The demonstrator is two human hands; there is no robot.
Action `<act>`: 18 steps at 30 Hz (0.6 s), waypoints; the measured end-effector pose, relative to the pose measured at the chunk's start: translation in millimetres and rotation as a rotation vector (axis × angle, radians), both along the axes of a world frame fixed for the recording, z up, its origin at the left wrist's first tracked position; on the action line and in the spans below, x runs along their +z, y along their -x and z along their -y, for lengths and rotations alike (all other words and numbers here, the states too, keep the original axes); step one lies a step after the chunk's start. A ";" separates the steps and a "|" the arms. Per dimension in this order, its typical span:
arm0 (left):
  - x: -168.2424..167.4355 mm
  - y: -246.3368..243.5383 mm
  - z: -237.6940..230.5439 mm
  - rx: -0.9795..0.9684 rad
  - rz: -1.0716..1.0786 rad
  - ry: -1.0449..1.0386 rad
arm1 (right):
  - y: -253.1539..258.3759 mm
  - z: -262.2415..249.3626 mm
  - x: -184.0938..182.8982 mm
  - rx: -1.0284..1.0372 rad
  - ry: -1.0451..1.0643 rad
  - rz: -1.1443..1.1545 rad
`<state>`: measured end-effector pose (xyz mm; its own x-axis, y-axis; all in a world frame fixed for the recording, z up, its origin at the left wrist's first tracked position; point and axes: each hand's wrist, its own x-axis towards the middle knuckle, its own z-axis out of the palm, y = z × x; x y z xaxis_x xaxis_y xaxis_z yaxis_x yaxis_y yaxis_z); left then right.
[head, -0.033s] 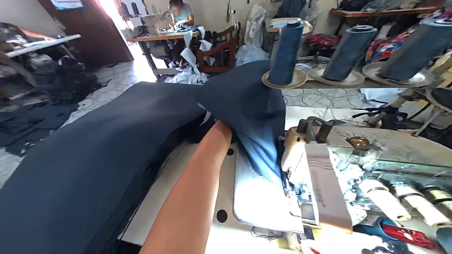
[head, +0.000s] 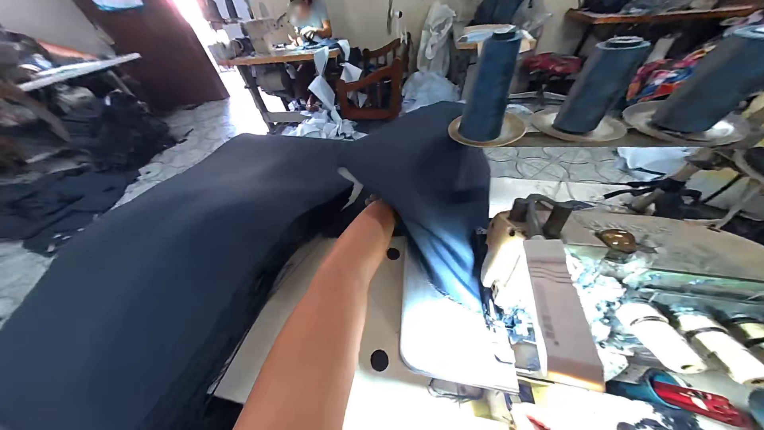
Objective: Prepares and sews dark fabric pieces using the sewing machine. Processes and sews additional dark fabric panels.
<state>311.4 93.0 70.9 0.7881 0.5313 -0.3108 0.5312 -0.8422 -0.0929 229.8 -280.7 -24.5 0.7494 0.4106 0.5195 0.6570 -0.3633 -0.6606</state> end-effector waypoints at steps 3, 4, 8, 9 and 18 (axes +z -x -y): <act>39.5 32.3 22.8 -0.134 0.158 0.192 | -1.6 -0.2 -8.7 0.022 -0.030 0.003; 35.3 43.6 22.4 -0.251 0.110 0.165 | -1.3 -0.2 -8.2 0.027 -0.028 0.011; 51.5 168.5 29.0 -0.404 0.095 0.154 | 4.0 -3.0 1.3 0.041 0.001 0.030; 64.7 207.8 31.5 -0.312 0.173 0.145 | 4.3 -3.0 1.8 0.043 0.012 0.031; 38.7 364.0 -1.7 0.180 0.645 -0.159 | 0.4 -1.8 -6.5 0.051 0.069 0.158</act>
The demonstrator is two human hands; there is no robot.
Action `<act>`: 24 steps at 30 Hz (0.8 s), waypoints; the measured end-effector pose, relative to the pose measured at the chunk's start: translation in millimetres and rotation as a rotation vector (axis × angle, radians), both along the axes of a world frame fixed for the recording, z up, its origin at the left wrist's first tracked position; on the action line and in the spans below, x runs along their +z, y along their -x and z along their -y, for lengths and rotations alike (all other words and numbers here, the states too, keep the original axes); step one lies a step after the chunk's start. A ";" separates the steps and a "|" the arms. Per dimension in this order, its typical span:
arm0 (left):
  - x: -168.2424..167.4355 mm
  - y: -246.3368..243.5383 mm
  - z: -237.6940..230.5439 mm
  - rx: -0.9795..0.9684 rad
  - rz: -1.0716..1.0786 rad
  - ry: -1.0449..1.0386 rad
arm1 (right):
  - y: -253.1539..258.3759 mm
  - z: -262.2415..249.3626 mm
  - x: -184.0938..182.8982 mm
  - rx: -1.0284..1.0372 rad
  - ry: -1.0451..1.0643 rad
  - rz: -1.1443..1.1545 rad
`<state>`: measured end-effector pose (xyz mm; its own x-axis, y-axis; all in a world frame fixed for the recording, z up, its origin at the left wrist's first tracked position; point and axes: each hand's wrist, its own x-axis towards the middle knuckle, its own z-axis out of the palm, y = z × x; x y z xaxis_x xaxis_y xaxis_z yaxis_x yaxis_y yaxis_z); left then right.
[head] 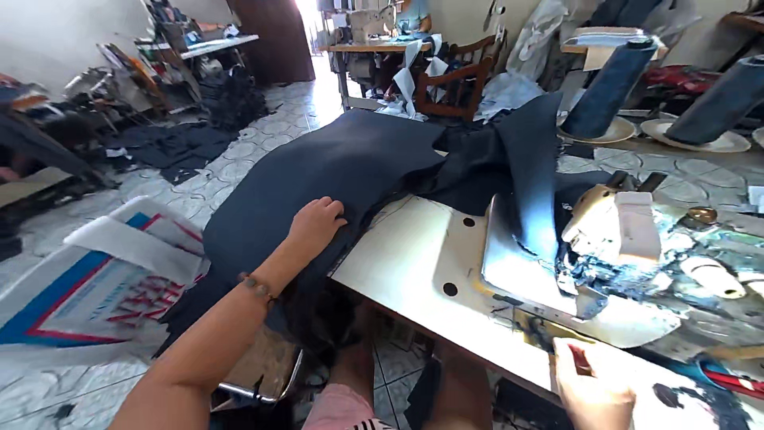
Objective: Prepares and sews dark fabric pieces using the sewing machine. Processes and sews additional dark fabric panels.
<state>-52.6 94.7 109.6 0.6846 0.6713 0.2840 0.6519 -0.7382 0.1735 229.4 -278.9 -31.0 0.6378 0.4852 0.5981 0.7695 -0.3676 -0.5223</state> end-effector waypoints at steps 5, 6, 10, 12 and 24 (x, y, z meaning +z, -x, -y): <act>13.0 7.7 -11.0 -0.065 0.111 0.111 | -2.9 6.7 1.8 0.063 -0.130 -0.075; 17.9 8.2 -12.2 -0.064 0.112 0.152 | -3.7 9.3 3.2 0.115 -0.209 -0.147; 33.5 7.7 -17.2 0.010 0.094 0.209 | 13.3 9.4 21.9 0.322 -0.438 -0.532; 41.8 8.0 -18.0 0.130 0.094 0.179 | 36.6 0.7 32.7 0.464 -0.414 -0.673; -42.3 43.9 215.6 -0.701 -0.189 0.830 | 126.6 -73.0 47.5 0.587 -0.508 -1.701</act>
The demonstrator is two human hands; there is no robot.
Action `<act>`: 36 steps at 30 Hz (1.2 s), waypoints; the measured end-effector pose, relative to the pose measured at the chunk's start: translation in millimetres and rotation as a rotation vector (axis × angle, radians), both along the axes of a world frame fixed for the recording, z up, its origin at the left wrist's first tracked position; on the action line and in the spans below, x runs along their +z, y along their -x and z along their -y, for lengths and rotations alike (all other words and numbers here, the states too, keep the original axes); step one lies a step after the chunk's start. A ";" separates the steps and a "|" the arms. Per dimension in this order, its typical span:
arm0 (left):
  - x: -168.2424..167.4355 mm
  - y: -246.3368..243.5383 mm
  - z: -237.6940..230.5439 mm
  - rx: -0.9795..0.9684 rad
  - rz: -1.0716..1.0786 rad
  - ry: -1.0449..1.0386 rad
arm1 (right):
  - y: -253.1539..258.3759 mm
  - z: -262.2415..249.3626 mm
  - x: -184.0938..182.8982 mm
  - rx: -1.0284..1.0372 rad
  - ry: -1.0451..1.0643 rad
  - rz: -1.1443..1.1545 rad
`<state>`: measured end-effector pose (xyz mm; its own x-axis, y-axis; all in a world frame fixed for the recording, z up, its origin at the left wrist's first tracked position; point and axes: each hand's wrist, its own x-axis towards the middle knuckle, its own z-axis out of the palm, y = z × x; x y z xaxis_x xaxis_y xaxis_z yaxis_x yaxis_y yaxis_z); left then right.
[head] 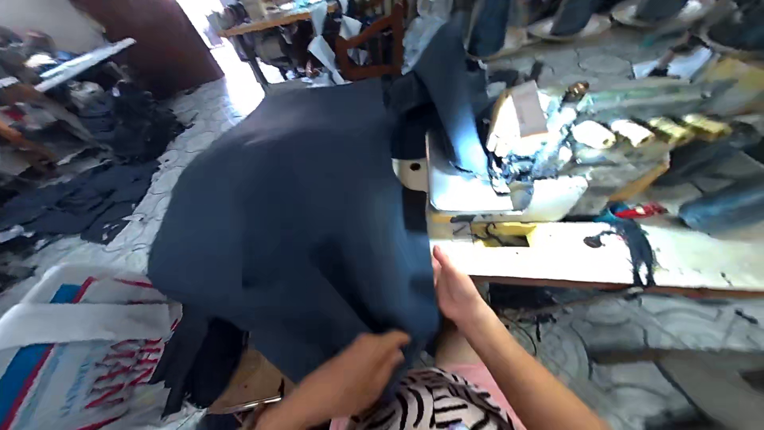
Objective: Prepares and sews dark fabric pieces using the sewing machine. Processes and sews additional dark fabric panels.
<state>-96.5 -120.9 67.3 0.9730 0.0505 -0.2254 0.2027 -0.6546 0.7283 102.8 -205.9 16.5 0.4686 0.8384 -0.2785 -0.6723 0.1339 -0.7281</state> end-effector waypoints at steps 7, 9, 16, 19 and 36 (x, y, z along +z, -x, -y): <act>-17.7 -80.3 -27.3 -0.175 0.408 -0.328 | 1.0 29.1 -20.0 -0.206 0.137 0.241; -24.5 -131.3 -51.3 -0.140 0.540 -0.409 | 5.9 40.3 -26.9 -0.184 0.071 0.378; -37.7 -198.1 -51.5 -0.320 0.591 -0.033 | -4.1 89.5 -47.8 -0.171 0.028 0.486; -39.4 -198.3 -46.8 -0.272 0.594 0.117 | -13.9 97.7 -52.5 -0.125 -0.014 0.480; -34.9 -183.9 -24.7 -0.420 0.715 -0.292 | -29.7 73.2 -27.2 -0.176 0.126 0.816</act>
<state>87.4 -96.3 32.4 0.8274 -0.3825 0.4113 -0.5372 -0.7526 0.3808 132.5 -279.1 -10.7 0.6845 0.7195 0.1174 0.0939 0.0727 -0.9929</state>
